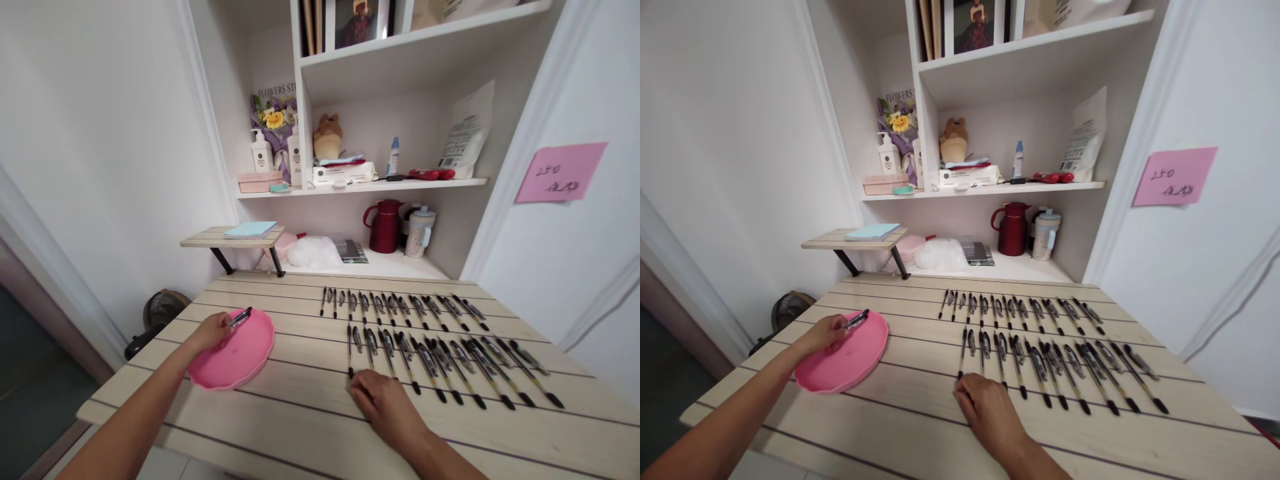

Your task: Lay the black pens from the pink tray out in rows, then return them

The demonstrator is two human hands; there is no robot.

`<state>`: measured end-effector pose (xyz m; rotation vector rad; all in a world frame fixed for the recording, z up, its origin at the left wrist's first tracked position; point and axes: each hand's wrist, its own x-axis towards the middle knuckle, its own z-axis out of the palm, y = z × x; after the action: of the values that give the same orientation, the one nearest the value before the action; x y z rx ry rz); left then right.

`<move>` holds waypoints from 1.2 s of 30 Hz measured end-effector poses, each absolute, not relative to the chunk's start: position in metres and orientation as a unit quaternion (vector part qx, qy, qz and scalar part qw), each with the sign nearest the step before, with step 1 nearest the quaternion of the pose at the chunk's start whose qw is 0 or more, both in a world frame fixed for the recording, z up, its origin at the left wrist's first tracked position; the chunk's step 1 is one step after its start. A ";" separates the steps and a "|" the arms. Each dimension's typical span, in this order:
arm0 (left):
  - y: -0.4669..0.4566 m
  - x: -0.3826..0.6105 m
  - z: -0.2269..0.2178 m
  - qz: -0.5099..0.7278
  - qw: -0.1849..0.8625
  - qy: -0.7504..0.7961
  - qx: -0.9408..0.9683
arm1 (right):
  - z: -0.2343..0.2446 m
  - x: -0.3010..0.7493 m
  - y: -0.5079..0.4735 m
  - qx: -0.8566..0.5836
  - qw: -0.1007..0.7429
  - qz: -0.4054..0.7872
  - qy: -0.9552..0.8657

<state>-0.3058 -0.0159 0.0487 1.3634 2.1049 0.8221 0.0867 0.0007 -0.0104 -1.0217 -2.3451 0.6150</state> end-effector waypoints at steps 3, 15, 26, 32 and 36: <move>-0.016 -0.316 0.052 0.332 0.248 0.772 0.482 | -0.011 0.086 0.001 -0.379 0.255 0.225 -0.860; -0.029 -0.261 0.093 0.541 0.385 0.613 0.429 | -0.009 0.086 0.000 -0.377 0.265 0.232 -0.857; -0.038 -0.089 0.028 0.435 0.682 0.433 0.397 | 0.011 0.073 0.007 -0.375 0.429 0.457 -0.684; -0.037 -0.079 0.023 0.436 0.709 0.414 0.368 | 0.016 0.062 0.012 -0.401 0.457 0.490 -0.624; -0.032 -0.092 0.025 0.453 0.704 0.437 0.329 | 0.019 0.063 0.018 -0.416 0.491 0.517 -0.564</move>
<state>-0.0921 -0.0319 0.0250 0.7322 0.9717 1.0086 0.0633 0.0180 0.0191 -1.0107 -1.3702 1.2559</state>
